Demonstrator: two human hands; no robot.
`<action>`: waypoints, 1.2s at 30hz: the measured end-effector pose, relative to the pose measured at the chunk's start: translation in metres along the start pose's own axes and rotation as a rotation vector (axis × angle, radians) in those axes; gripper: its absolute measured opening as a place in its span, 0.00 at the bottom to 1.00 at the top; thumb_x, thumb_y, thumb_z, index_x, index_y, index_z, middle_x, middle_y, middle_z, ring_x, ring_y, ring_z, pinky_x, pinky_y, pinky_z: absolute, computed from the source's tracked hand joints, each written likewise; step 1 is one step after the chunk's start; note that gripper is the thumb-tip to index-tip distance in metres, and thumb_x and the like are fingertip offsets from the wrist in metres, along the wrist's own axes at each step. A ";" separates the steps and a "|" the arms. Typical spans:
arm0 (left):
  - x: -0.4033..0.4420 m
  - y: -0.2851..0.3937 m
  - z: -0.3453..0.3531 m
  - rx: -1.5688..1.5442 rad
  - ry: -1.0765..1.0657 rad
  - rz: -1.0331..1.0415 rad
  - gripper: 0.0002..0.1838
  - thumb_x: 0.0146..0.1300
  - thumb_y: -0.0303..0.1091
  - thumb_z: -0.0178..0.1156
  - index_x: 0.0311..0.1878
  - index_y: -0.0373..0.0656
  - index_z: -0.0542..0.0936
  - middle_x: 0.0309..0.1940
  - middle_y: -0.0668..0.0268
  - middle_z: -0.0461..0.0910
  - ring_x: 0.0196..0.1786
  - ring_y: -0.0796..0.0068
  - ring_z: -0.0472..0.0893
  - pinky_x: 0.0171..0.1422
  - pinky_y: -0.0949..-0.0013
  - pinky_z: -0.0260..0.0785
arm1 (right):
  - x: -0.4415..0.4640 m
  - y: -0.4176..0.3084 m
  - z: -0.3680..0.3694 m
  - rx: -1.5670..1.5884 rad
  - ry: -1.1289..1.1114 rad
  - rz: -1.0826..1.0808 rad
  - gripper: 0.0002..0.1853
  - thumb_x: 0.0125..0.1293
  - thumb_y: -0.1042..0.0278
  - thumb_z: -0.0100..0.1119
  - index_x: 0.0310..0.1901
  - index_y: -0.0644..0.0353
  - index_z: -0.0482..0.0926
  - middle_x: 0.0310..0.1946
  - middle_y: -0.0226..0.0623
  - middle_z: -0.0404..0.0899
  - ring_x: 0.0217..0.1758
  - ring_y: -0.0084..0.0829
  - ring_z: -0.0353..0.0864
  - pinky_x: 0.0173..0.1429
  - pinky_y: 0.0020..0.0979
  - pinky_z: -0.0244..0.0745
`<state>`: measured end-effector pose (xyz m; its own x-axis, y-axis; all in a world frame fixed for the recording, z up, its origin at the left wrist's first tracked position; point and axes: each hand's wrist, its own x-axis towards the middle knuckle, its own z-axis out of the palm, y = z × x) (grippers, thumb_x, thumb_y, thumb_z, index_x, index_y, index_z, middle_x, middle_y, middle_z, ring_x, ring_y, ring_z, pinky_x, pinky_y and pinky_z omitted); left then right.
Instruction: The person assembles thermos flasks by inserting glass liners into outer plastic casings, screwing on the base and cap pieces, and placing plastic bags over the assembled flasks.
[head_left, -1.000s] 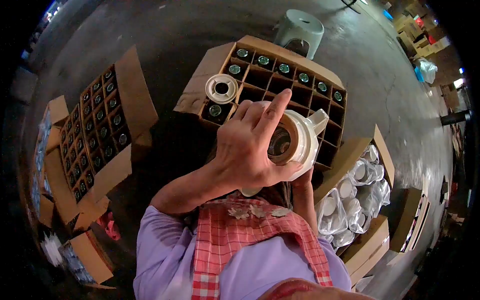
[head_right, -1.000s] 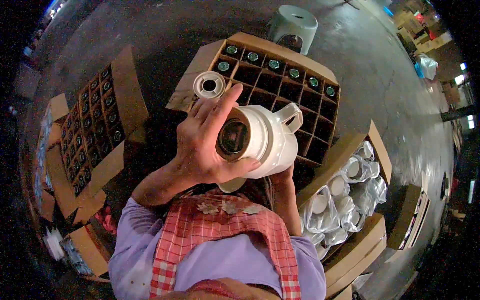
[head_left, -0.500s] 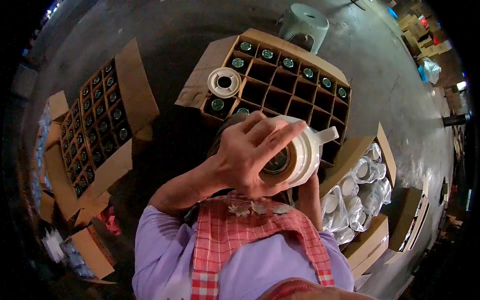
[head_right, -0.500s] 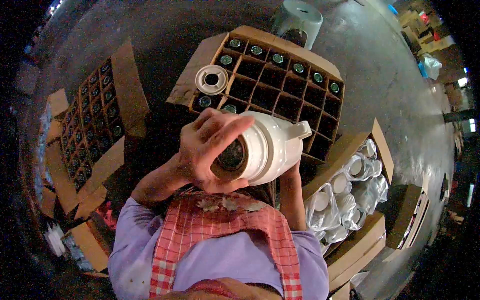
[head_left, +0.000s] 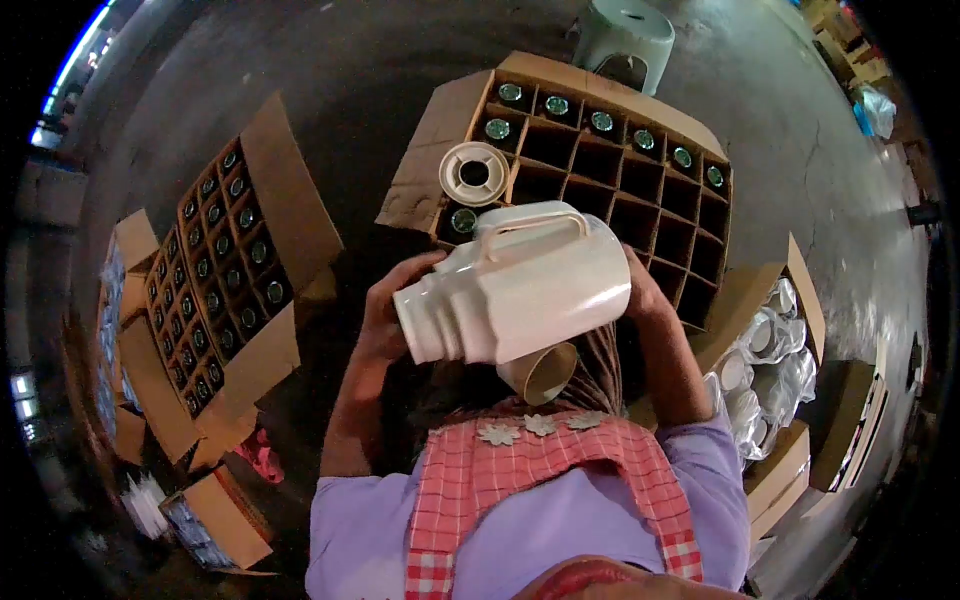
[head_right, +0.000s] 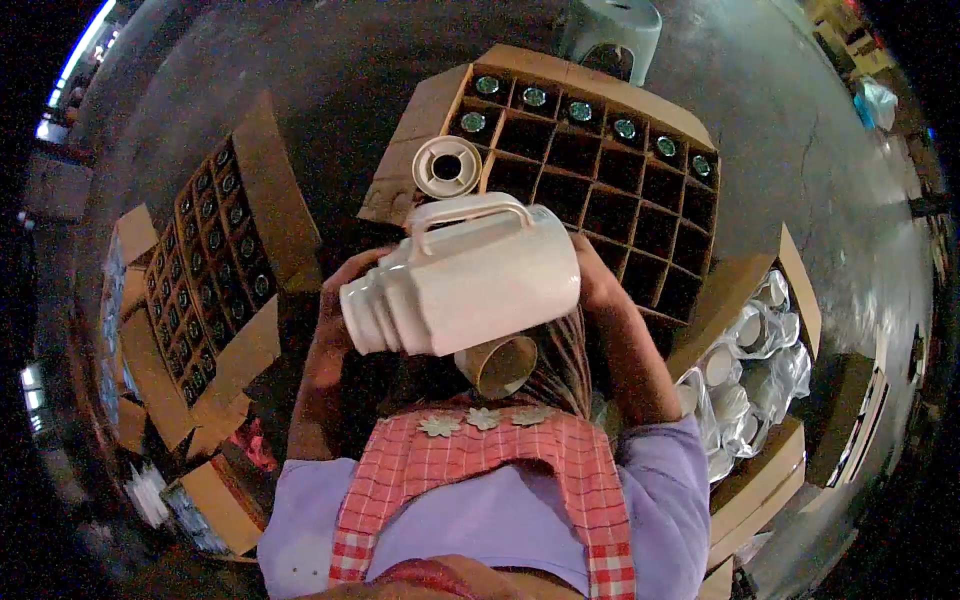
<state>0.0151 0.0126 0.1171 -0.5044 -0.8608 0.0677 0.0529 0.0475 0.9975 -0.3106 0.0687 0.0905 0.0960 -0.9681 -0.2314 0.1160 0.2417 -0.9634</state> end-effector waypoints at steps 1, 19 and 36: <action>0.002 -0.007 -0.005 0.109 0.068 0.049 0.22 0.52 0.26 0.63 0.53 0.34 0.74 0.45 0.64 0.78 0.45 0.76 0.77 0.52 0.71 0.70 | 0.013 -0.011 0.001 -0.073 -0.024 0.052 0.27 0.58 0.55 0.60 0.53 0.69 0.74 0.45 0.41 0.79 0.46 0.28 0.78 0.51 0.31 0.73; -0.029 -0.097 -0.080 0.128 0.498 -0.243 0.15 0.63 0.32 0.53 0.51 0.34 0.76 0.45 0.62 0.79 0.45 0.74 0.79 0.51 0.70 0.72 | 0.244 0.116 0.044 -1.548 -0.085 -0.320 0.23 0.59 0.52 0.58 0.51 0.58 0.76 0.63 0.47 0.61 0.69 0.47 0.54 0.68 0.50 0.55; -0.007 -0.063 -0.037 -0.308 0.369 -0.204 0.16 0.64 0.34 0.52 0.51 0.34 0.76 0.46 0.60 0.79 0.46 0.73 0.79 0.52 0.69 0.72 | 0.072 -0.060 0.031 -0.340 -0.220 -0.855 0.31 0.43 0.44 0.73 0.36 0.60 0.70 0.67 0.53 0.55 0.72 0.53 0.51 0.70 0.48 0.47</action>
<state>0.0475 -0.0029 0.0526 -0.1968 -0.9609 -0.1948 0.2647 -0.2434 0.9331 -0.2798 -0.0135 0.1359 0.3004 -0.7659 0.5685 -0.0581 -0.6096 -0.7906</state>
